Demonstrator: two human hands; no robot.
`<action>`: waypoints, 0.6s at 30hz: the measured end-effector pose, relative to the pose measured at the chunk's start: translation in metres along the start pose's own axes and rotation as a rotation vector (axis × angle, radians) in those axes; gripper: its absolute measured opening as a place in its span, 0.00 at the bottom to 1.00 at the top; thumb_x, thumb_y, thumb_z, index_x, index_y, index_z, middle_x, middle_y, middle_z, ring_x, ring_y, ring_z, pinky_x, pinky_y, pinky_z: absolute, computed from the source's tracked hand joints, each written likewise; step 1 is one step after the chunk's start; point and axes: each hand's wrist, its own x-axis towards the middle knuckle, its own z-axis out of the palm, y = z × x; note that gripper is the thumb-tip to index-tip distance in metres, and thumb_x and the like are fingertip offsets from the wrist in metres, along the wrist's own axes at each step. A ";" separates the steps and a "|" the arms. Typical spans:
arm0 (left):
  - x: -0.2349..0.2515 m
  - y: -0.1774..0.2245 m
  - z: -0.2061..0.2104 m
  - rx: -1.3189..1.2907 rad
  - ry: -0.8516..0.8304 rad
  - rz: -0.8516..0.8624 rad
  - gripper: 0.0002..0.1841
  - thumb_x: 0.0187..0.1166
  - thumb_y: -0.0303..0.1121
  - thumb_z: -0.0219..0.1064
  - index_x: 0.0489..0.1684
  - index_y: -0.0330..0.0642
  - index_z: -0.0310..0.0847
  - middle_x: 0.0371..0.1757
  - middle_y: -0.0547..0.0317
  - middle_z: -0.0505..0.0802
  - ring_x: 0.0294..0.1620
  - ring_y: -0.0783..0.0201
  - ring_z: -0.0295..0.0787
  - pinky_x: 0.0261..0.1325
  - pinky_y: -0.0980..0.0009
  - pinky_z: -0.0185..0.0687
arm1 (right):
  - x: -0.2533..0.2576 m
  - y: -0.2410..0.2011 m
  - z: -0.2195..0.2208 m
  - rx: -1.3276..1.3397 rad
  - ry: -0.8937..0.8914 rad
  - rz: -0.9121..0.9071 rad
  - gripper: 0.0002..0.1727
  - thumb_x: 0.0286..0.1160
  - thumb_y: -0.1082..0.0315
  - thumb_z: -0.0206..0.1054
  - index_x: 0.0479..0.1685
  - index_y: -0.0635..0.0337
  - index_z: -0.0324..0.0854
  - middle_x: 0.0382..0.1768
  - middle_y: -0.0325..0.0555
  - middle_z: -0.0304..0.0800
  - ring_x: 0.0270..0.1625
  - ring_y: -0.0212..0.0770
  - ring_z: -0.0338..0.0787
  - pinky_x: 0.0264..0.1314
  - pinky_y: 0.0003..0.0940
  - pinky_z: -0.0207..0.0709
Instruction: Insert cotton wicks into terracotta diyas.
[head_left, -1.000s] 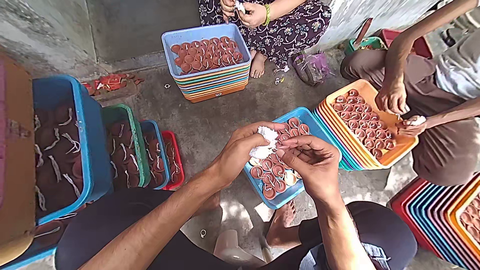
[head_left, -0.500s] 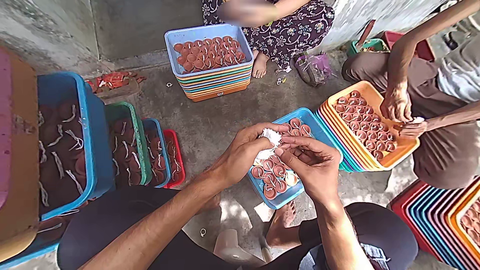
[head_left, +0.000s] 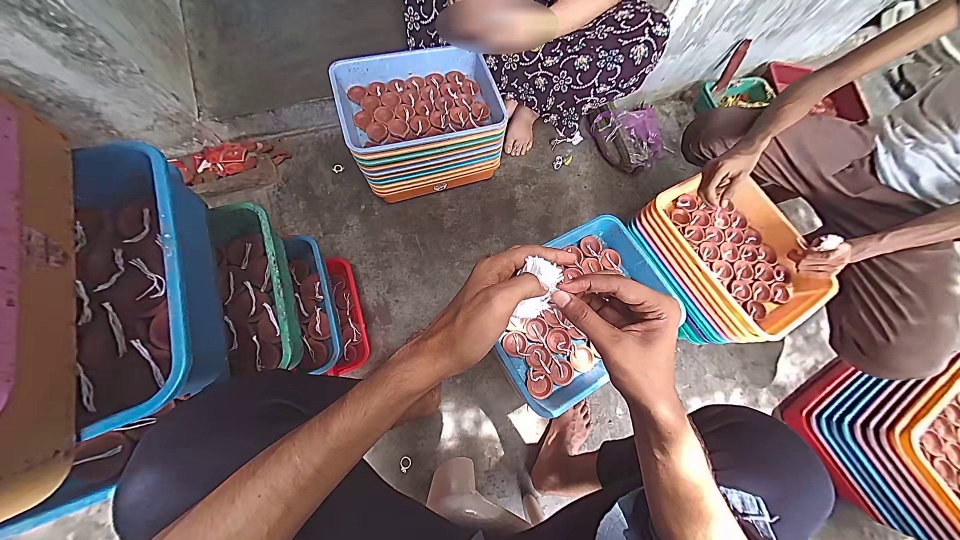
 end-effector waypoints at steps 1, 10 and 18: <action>0.000 0.000 0.000 -0.006 0.002 -0.003 0.22 0.86 0.27 0.46 0.69 0.43 0.84 0.66 0.54 0.89 0.59 0.61 0.88 0.58 0.62 0.88 | 0.000 0.000 0.000 -0.001 -0.010 0.002 0.08 0.68 0.80 0.77 0.45 0.67 0.91 0.41 0.47 0.95 0.40 0.38 0.94 0.50 0.34 0.92; 0.000 0.003 -0.002 -0.058 0.032 -0.036 0.22 0.87 0.28 0.46 0.69 0.42 0.84 0.66 0.51 0.89 0.58 0.59 0.89 0.58 0.63 0.88 | 0.000 -0.003 -0.002 0.007 -0.050 0.037 0.09 0.70 0.79 0.75 0.47 0.65 0.89 0.41 0.45 0.94 0.40 0.36 0.93 0.50 0.33 0.92; -0.001 0.006 -0.002 -0.116 0.053 -0.063 0.22 0.87 0.28 0.44 0.70 0.41 0.83 0.65 0.50 0.89 0.58 0.59 0.89 0.59 0.62 0.88 | -0.002 -0.001 -0.001 0.006 -0.034 0.006 0.10 0.67 0.80 0.77 0.46 0.65 0.90 0.41 0.47 0.95 0.40 0.38 0.94 0.49 0.34 0.92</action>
